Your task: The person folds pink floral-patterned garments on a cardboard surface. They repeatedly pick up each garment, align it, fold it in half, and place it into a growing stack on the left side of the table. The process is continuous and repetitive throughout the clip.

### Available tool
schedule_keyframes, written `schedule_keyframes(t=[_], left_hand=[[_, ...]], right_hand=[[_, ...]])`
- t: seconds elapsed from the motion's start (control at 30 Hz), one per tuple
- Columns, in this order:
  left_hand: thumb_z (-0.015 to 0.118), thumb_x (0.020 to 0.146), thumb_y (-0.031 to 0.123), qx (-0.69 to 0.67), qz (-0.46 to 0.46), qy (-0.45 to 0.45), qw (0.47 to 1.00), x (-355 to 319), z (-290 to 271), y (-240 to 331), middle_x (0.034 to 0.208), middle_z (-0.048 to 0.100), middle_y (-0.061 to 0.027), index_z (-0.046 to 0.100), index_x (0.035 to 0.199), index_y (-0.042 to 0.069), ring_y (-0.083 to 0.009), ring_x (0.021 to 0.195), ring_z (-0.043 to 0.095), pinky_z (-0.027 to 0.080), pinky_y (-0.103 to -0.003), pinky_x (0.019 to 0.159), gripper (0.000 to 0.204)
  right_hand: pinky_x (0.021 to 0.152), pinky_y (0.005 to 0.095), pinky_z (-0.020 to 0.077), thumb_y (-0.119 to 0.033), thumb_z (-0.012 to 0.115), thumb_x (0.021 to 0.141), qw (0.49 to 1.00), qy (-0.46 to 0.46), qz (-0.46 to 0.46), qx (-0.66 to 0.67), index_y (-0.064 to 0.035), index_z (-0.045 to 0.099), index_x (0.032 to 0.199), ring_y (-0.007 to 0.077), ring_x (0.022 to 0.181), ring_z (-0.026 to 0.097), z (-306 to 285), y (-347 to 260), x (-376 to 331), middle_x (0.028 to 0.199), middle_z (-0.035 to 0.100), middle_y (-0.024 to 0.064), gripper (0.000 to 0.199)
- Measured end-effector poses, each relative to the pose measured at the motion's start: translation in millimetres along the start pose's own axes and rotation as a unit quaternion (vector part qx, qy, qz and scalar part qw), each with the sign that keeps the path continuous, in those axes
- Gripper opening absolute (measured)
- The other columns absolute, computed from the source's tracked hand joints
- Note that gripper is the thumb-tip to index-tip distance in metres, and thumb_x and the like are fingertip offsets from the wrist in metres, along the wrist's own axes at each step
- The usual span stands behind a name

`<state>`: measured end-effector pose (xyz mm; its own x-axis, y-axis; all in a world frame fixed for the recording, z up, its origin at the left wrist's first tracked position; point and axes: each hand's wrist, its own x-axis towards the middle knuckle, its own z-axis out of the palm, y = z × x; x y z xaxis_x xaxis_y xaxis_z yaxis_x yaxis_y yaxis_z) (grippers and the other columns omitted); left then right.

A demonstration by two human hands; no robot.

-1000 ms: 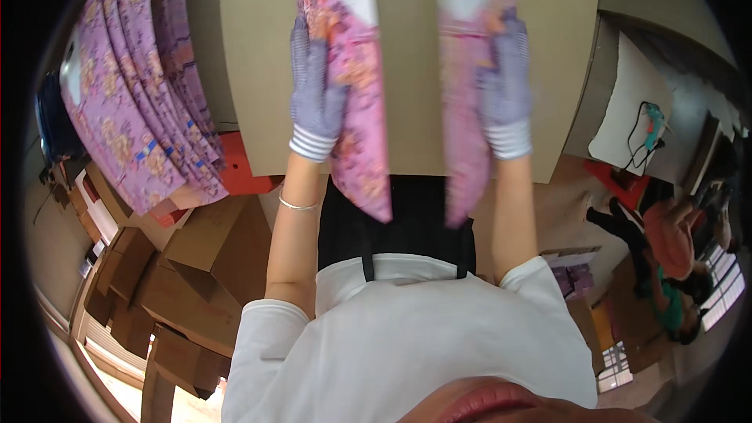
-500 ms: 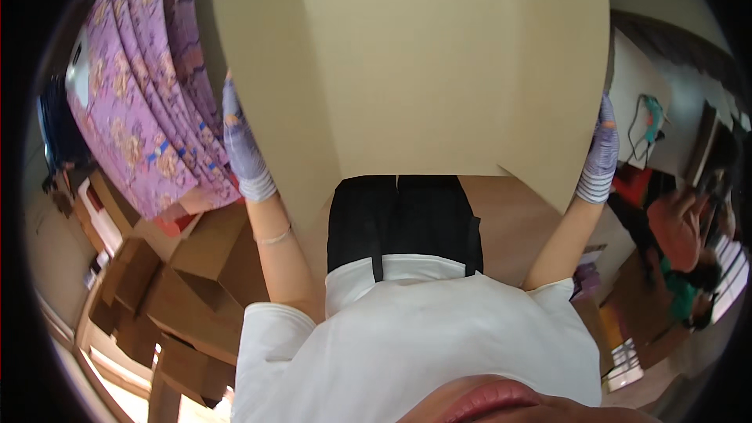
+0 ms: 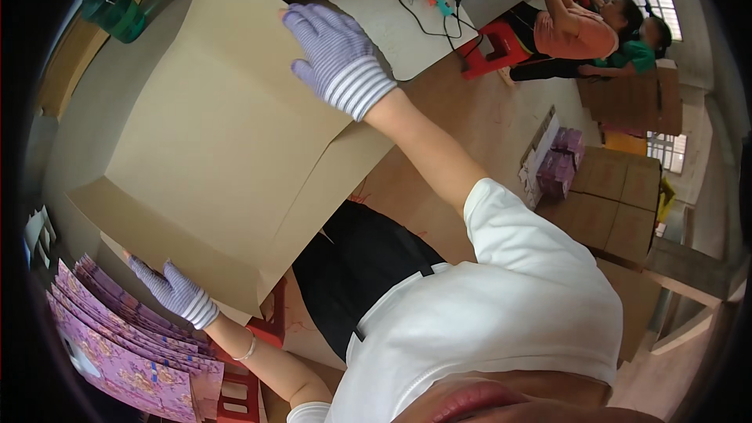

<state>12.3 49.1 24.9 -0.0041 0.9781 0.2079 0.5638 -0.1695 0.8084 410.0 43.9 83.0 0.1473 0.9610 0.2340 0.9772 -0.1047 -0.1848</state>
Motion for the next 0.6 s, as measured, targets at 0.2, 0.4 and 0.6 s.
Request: schedule_keyframes(t=[0.2, 0.4, 0.6], left_hand=[[0.046, 0.093, 0.003, -0.044, 0.002, 0.018, 0.999, -5, 28, 6, 0.152, 0.035, -0.0198, 0.030, 0.147, -0.005, -0.0295, 0.139, 0.037, 0.029, -0.036, 0.114, 0.057], [0.044, 0.096, 0.004, -0.098, 0.021, -0.007, 0.995, -22, 53, 22, 0.156, 0.027, -0.0194, 0.024, 0.149, -0.005, -0.0297, 0.142, 0.032, 0.026, -0.035, 0.115, 0.058], [0.045, 0.101, 0.024, 0.006, 0.003, 0.015, 1.000, -52, 62, 14, 0.157, 0.026, -0.0183, 0.022, 0.150, -0.003, -0.0304, 0.142, 0.030, 0.023, -0.036, 0.117, 0.061]], right_hand=[[0.112, 0.0482, 0.0319, -0.034, 0.067, 0.082, 0.954, -0.272, -0.122, 0.040, -0.0118, 0.047, 0.138, 0.0304, 0.138, 0.036, 49, -41, -65, 0.149, 0.039, 0.0119, 0.064], [0.118, 0.0552, 0.0109, -0.045, 0.059, 0.088, 0.955, -0.265, -0.130, -0.004, -0.0158, 0.039, 0.147, 0.0318, 0.148, 0.014, 92, -51, -131, 0.159, 0.020, 0.0092, 0.068], [0.119, 0.0524, 0.0125, -0.045, 0.063, 0.085, 0.953, -0.269, -0.142, 0.005, -0.0155, 0.042, 0.144, 0.0290, 0.148, 0.016, 92, -38, -125, 0.159, 0.022, 0.0069, 0.069]])
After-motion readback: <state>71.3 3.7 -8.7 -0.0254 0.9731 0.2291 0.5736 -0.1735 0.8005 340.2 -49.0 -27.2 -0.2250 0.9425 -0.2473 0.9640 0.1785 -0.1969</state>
